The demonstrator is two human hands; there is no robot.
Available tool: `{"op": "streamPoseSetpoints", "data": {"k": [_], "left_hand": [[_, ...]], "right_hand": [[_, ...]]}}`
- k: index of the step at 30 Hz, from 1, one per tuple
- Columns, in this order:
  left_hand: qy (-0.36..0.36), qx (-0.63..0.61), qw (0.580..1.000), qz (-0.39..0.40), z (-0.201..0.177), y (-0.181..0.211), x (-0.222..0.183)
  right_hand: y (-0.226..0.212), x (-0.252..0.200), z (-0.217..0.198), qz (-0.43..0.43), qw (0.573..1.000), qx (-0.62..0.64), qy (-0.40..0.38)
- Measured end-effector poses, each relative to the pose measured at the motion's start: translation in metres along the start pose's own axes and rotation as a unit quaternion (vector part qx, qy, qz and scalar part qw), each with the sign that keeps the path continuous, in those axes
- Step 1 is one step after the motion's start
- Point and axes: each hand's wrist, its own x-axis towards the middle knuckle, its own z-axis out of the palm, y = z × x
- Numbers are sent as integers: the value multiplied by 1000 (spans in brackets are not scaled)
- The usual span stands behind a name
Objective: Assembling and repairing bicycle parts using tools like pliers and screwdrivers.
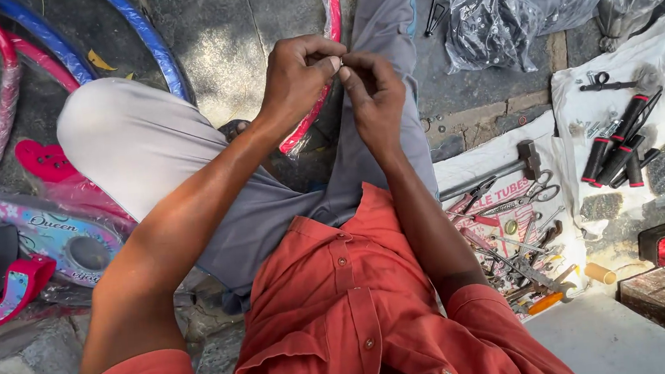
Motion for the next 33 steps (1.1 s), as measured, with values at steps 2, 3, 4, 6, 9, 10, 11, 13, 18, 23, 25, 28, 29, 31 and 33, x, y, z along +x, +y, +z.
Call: {"op": "streamPoseSetpoints", "data": {"k": [2, 3, 4, 6, 9, 10, 11, 13, 18, 23, 25, 28, 29, 31, 33], "left_hand": [[2, 5, 1000, -18, -3, 1, 5], [0, 6, 999, -43, -3, 1, 1], [-2, 9, 999, -49, -3, 5, -4], [-8, 20, 1000, -19, 0, 19, -5], [21, 37, 999, -30, 7, 36, -7], [31, 44, 998, -21, 12, 33, -3], [68, 110, 991, 17, 18, 26, -6], [111, 181, 976, 45, 25, 10, -6], [115, 165, 979, -25, 36, -24, 4], [149, 169, 973, -48, 29, -33, 14], [152, 157, 972, -80, 28, -37, 20], [120, 87, 982, -120, 30, -49, 29], [112, 56, 979, -164, 31, -52, 31], [97, 23, 973, -211, 35, -59, 35], [101, -8, 987, -126, 38, -66, 36]], "right_hand": [[8, 10, 3, 52, 991, 121, -18], [12, 7, 4, 110, 965, 236, -34], [11, 6, 1, 116, 963, 239, -32], [7, 12, -8, 166, 924, 336, -70], [-2, 36, -11, 183, 868, 438, -144], [-5, 44, -13, 173, 866, 443, -156], [-4, 45, -14, 198, 856, 447, -167], [2, 49, -13, 229, 841, 453, -188], [50, 50, -9, 260, 844, 417, -215], [74, 48, 11, 263, 845, 432, -171], [79, 53, 13, 268, 856, 415, -152], [92, 61, 11, 285, 850, 418, -148], [99, 63, 10, 287, 849, 421, -139], [108, 66, 9, 292, 849, 422, -124], [113, 68, 7, 296, 836, 450, -103]]}}
